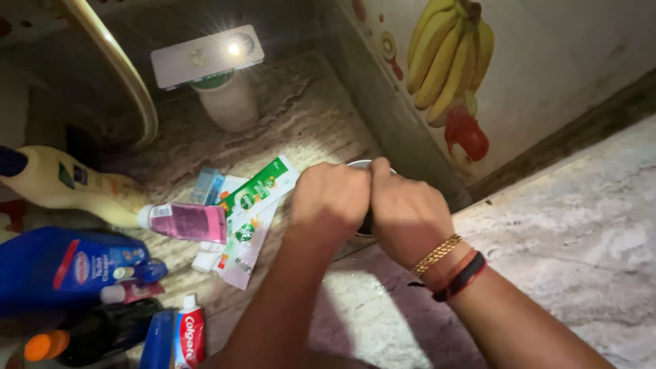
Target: The person repeatedly wipes a tiled wall with a cloth, dipping it into a small metal cup of water between wipes. The person cleans the wall area above and below a countertop, moving the cloth across the fruit-patterned tiles.
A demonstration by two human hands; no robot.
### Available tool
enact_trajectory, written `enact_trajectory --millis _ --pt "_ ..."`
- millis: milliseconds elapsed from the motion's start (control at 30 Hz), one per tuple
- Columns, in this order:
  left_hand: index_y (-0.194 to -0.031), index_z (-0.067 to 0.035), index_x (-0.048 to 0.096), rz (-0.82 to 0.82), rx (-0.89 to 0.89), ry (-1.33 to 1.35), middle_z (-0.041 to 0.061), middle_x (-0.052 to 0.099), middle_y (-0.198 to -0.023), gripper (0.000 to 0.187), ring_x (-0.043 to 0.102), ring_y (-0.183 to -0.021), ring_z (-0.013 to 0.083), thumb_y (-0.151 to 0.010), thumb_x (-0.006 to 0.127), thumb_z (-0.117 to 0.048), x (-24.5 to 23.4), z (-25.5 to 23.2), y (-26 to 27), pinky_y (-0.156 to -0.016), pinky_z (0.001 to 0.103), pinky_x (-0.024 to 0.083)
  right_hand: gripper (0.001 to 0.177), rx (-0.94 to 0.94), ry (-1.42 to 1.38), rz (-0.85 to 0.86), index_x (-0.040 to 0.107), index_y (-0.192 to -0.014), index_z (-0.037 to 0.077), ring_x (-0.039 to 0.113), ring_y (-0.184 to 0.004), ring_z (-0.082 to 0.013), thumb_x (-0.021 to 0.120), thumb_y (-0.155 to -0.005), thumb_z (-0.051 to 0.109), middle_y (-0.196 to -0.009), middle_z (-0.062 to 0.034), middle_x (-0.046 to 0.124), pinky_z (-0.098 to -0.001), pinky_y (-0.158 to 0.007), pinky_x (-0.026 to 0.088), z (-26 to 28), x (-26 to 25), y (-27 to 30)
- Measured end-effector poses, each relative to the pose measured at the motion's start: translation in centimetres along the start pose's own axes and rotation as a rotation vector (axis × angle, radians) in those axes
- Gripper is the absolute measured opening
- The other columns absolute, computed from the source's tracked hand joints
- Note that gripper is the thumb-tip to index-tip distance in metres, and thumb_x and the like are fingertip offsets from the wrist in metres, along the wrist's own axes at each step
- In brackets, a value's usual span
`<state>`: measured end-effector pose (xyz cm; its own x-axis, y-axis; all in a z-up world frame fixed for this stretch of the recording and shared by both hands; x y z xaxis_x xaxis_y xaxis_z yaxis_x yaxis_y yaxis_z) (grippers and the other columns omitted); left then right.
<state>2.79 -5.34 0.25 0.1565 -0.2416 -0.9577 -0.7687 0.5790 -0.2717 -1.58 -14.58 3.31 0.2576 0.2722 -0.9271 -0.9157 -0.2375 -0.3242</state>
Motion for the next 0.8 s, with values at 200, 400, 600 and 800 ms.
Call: enact_trajectory --millis 200,400,600,800 --pt "-0.072 -0.007 0.073 0.082 -0.148 0.218 0.022 0.071 -0.073 0.011 0.069 -0.069 0.0418 -0.074 0.066 -0.015 -0.3 0.9 -0.3 -0.065 0.052 0.054 0.019 -0.049 -0.033 -0.071 0.054 -0.104 0.002 0.067 -0.068 -0.0331 0.058 -0.086 0.009 -0.076 -0.0137 0.067 -0.0445 -0.057 0.053 -0.1 0.4 -0.3" --pt "-0.072 -0.006 0.071 0.071 -0.249 0.309 0.023 0.070 -0.076 0.013 0.068 -0.074 0.0460 -0.074 0.064 -0.015 -1.9 1.0 -0.3 -0.070 0.056 0.054 0.029 -0.056 -0.246 -0.133 0.052 -0.118 0.000 0.065 -0.095 -0.0410 0.057 -0.090 0.008 -0.099 -0.0205 0.066 -0.0475 -0.079 0.052 -0.3 -0.4 -0.6" --pt "-0.105 -0.001 0.061 -0.041 -0.281 0.462 0.027 0.070 -0.095 0.029 0.065 -0.085 0.0522 -0.077 0.059 -0.009 -3.7 1.7 -0.4 -0.073 0.060 0.049 0.068 -0.074 -0.622 0.005 0.040 -0.140 -0.007 0.058 -0.110 -0.0495 0.064 -0.077 0.003 -0.120 -0.0332 0.056 -0.0476 -0.094 0.048 0.2 -2.0 -1.3" --pt "-0.110 -0.002 0.056 0.165 -0.419 0.479 0.029 0.069 -0.093 0.032 0.064 -0.095 0.0507 -0.079 0.062 -0.010 -2.7 2.0 -0.2 -0.082 0.059 0.048 0.052 -0.026 -0.636 0.137 0.053 -0.140 -0.001 0.062 -0.115 -0.0452 0.064 -0.089 0.003 -0.120 -0.0277 0.068 -0.0478 -0.092 0.052 -1.0 -2.2 -1.5"
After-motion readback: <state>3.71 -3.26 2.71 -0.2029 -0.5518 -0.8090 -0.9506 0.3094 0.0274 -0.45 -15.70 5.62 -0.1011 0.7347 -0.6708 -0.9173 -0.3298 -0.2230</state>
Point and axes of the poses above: each hand's wrist, its own y-axis away from the middle knuckle, its own x-axis out of the palm, z = x × y, the point moved 6 cm from there along -y, towards the middle knuckle
